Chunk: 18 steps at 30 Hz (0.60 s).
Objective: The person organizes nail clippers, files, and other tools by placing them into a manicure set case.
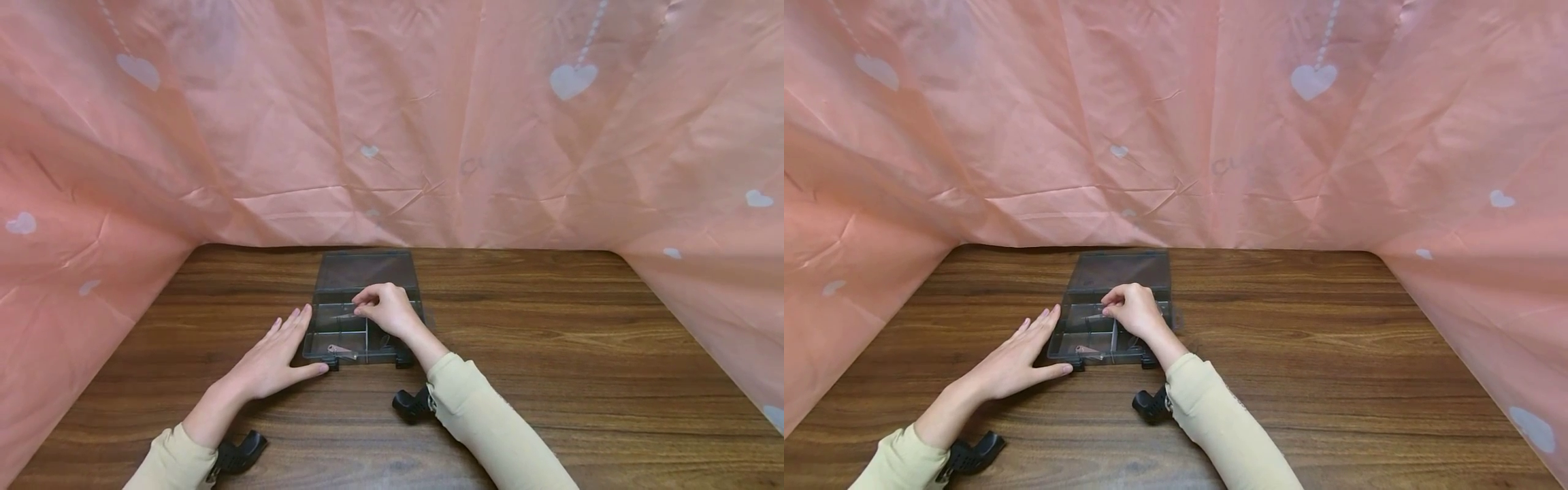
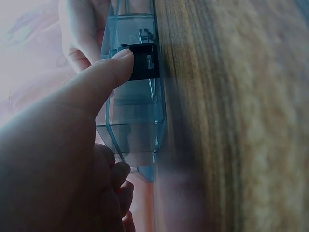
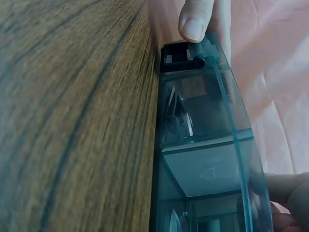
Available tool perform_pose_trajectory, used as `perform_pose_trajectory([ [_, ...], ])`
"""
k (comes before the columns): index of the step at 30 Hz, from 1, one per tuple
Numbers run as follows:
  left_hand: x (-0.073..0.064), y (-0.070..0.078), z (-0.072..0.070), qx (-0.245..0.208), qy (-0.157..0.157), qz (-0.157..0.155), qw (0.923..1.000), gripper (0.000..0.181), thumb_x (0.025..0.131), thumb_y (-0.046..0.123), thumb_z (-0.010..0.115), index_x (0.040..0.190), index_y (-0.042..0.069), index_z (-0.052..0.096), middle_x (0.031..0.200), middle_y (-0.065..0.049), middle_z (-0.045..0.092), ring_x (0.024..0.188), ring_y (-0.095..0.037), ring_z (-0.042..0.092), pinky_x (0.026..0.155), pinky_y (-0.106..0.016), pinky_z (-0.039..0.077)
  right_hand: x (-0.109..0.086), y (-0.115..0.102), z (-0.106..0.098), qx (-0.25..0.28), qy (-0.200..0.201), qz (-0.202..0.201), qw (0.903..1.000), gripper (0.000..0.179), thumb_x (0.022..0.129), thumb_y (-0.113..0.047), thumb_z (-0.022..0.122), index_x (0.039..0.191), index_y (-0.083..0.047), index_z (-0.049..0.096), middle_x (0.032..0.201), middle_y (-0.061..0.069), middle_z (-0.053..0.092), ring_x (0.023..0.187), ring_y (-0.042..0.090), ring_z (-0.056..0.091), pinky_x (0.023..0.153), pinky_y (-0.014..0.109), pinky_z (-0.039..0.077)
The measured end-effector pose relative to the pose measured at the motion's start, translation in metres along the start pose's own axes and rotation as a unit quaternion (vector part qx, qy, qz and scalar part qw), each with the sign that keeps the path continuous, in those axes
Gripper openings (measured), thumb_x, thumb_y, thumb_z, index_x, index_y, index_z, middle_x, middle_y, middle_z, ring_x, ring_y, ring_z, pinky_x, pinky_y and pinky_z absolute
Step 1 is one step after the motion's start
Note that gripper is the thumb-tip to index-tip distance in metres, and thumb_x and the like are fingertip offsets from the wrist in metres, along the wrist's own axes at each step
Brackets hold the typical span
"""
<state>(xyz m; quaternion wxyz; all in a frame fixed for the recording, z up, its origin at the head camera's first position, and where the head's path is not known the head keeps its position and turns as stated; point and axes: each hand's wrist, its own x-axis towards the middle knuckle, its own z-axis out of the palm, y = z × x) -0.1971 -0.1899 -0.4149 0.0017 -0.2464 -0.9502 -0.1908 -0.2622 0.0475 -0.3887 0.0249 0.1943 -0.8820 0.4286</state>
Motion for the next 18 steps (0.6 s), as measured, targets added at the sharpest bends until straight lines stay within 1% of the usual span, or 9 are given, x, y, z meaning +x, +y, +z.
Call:
perform_pose_trajectory([
  [5,0.001,0.001,-0.001,0.013,-0.004,-0.003,0.9999,0.106,0.083,0.067,0.056,0.151,-0.002,0.013,0.157,-0.015,0.014,0.144,-0.029,0.013,0.115,-0.049,0.011,-0.003,0.001,-0.003,0.000,0.004,-0.005,1.0000,0.012,0.084,-0.011,0.074,0.094,-0.005,0.076,0.077,-0.003,0.069,0.068,0.007,0.062,0.063,0.023,0.050],
  [8,0.005,0.001,-0.004,0.026,-0.002,-0.005,0.9996,0.106,0.083,0.067,0.057,0.151,-0.002,0.013,0.157,-0.015,0.014,0.144,-0.029,0.013,0.116,-0.049,0.011,-0.004,0.001,-0.008,0.003,0.015,-0.008,0.9999,0.013,0.084,-0.013,0.074,0.095,-0.006,0.075,0.078,-0.003,0.069,0.069,0.008,0.062,0.063,0.024,0.051],
  [10,0.010,0.001,-0.007,0.033,-0.001,-0.006,0.9994,0.107,0.083,0.067,0.057,0.151,-0.002,0.013,0.157,-0.016,0.013,0.144,-0.030,0.013,0.116,-0.049,0.010,-0.004,0.001,-0.015,0.003,0.024,-0.007,0.9997,0.014,0.085,-0.014,0.073,0.096,-0.006,0.075,0.079,-0.003,0.069,0.069,0.008,0.061,0.064,0.025,0.051],
  [14,0.019,0.003,-0.012,0.039,-0.002,-0.021,0.9990,0.106,0.084,0.068,0.053,0.151,-0.002,0.011,0.157,-0.017,0.013,0.144,-0.029,0.012,0.116,-0.049,0.009,-0.007,0.003,-0.031,-0.022,0.046,-0.020,0.9985,0.014,0.086,-0.014,0.072,0.097,-0.006,0.075,0.082,-0.001,0.068,0.071,0.011,0.060,0.066,0.026,0.050],
  [16,0.024,0.005,-0.014,0.048,0.001,-0.032,0.9983,0.104,0.086,0.069,0.048,0.151,-0.002,0.011,0.157,-0.018,0.013,0.144,-0.030,0.012,0.116,-0.049,0.009,-0.011,0.008,-0.042,-0.044,0.063,-0.031,0.9966,0.016,0.086,-0.015,0.072,0.098,-0.006,0.075,0.086,0.003,0.068,0.075,0.016,0.059,0.068,0.029,0.049],
  [18,0.028,0.006,-0.017,0.058,0.002,-0.043,0.9974,0.100,0.089,0.069,0.043,0.151,-0.002,0.012,0.157,-0.018,0.013,0.144,-0.031,0.012,0.115,-0.050,0.008,-0.018,0.015,-0.055,-0.061,0.087,-0.032,0.9938,0.019,0.086,-0.016,0.072,0.102,-0.005,0.074,0.093,0.008,0.067,0.081,0.022,0.060,0.073,0.033,0.048],
])
